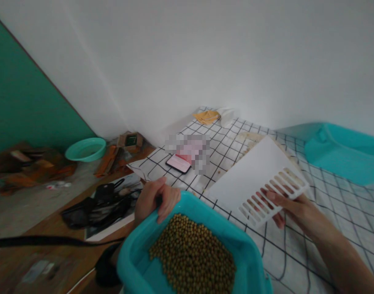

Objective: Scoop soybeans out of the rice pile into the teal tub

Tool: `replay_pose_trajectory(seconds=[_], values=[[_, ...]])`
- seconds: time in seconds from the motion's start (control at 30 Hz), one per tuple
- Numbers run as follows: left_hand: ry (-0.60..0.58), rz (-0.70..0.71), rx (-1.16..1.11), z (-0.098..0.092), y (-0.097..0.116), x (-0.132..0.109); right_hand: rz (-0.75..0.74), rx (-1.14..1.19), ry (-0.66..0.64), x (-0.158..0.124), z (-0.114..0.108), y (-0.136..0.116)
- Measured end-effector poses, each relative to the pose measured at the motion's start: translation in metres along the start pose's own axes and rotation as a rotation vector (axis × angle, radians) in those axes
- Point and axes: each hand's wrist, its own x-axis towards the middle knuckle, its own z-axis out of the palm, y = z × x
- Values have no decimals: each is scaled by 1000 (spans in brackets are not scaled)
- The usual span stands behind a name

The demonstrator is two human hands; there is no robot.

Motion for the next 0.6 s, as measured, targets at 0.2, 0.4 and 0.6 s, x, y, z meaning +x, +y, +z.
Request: replay_pose_trajectory(seconds=[0.2,0.4,0.6], values=[[-129,19,-10,-6,10,5,-38,-128,64,9,9,-4],[-56,-2,-10,1,12,-1,-26,-138,-44,13,32,-10],[-2,-42,-38,5,17,-6,-15,-155,-46,8,34,-16]])
